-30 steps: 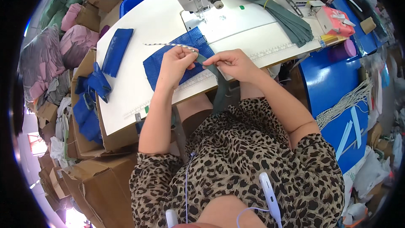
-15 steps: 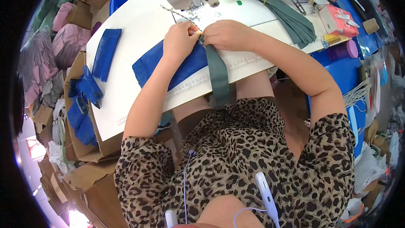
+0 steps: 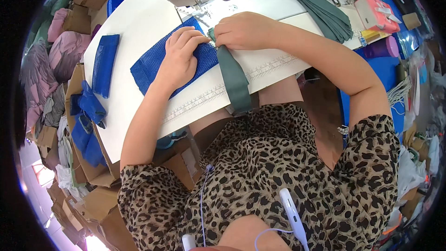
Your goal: The recorder is sewing a blue mesh pouch with a green fabric trim using an industrial sewing machine.
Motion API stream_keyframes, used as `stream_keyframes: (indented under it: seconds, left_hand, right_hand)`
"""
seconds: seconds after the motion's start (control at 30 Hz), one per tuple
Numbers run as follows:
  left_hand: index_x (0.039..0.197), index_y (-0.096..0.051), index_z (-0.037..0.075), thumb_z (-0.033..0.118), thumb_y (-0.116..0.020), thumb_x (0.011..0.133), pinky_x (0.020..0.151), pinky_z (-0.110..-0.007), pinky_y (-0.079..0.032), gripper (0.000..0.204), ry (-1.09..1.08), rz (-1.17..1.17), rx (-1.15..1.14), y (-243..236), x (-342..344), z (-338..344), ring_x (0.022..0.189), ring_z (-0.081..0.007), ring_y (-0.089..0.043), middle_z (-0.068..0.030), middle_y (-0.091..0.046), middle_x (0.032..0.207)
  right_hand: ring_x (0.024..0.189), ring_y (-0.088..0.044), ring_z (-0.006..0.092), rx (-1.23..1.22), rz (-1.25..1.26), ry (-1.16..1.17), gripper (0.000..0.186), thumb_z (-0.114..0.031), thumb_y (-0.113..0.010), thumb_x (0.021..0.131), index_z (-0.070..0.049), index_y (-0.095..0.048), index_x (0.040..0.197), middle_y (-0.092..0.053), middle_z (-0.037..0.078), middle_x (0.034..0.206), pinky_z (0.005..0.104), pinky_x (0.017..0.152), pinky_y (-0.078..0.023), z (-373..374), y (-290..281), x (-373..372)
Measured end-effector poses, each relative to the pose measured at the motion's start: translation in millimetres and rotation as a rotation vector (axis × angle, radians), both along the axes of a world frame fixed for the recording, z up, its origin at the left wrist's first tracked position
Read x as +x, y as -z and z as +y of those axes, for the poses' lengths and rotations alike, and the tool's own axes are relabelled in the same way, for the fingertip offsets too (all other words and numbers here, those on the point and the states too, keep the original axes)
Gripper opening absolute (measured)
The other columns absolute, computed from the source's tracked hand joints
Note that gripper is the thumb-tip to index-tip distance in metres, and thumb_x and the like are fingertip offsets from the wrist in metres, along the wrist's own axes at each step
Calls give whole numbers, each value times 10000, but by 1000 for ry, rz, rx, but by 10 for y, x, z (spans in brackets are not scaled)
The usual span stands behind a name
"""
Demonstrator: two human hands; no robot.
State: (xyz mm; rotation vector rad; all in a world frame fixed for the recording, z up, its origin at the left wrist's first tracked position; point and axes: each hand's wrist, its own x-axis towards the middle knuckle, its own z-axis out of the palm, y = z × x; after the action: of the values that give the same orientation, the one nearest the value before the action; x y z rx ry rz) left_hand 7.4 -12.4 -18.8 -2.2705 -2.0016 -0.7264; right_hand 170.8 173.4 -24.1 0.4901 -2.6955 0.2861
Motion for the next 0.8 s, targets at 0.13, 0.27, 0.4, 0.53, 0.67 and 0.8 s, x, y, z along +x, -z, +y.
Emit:
stream_keyframes:
  seconds: [0.13,0.27,0.4,0.53,0.67,0.8]
  left_hand:
    - [1150,-631,111,-105,-493,682,1076,-426,-334,534,3,6,-12,-16,-1,31,1225,-306,-465,-88,-558,1135]
    - [1092,-669,124,-82,-531,696,1048,-467,-366,467,-18,21,-16,-36,-21,14,1219,-309,-468,-84,-556,1130]
    - [1048,-674,98,-95,-526,668,1055,-464,-404,451,7,-93,105,-60,-24,-10,1253,-343,-475,-114,-581,1156]
    - [905,-618,37,-107,-500,649,1045,-453,-432,317,31,-146,142,-36,-74,4,1256,-363,-488,-127,-600,1161]
    - [868,-607,32,-100,-503,657,1042,-447,-432,270,32,-139,125,-45,-89,1,1256,-357,-489,-123,-606,1125]
    - [849,-603,31,-87,-514,669,1048,-432,-433,232,34,-137,82,-49,-82,29,1272,-349,-484,-121,-610,1063]
  right_hand:
    - [932,-649,197,-27,58,29,200,-58,-709,741,-108,-686,934,-656,19,982,316,767,-534,-39,62,20]
    - [928,-645,196,-58,89,47,212,-61,-718,731,-108,-686,936,-651,16,987,320,757,-533,-59,66,29]
    - [925,-640,194,-80,75,46,219,-64,-724,726,-109,-688,938,-645,11,991,324,760,-528,-64,57,49]
    - [926,-636,189,-73,59,46,239,-60,-722,729,-116,-691,959,-642,11,989,327,759,-521,-66,39,59]
    - [898,-631,190,-48,143,38,285,-68,-721,732,-141,-706,1007,-632,8,957,329,733,-514,-126,7,23]
    - [851,-603,197,-20,108,76,305,-77,-713,742,-174,-731,1031,-599,11,900,339,727,-494,-178,11,-3]
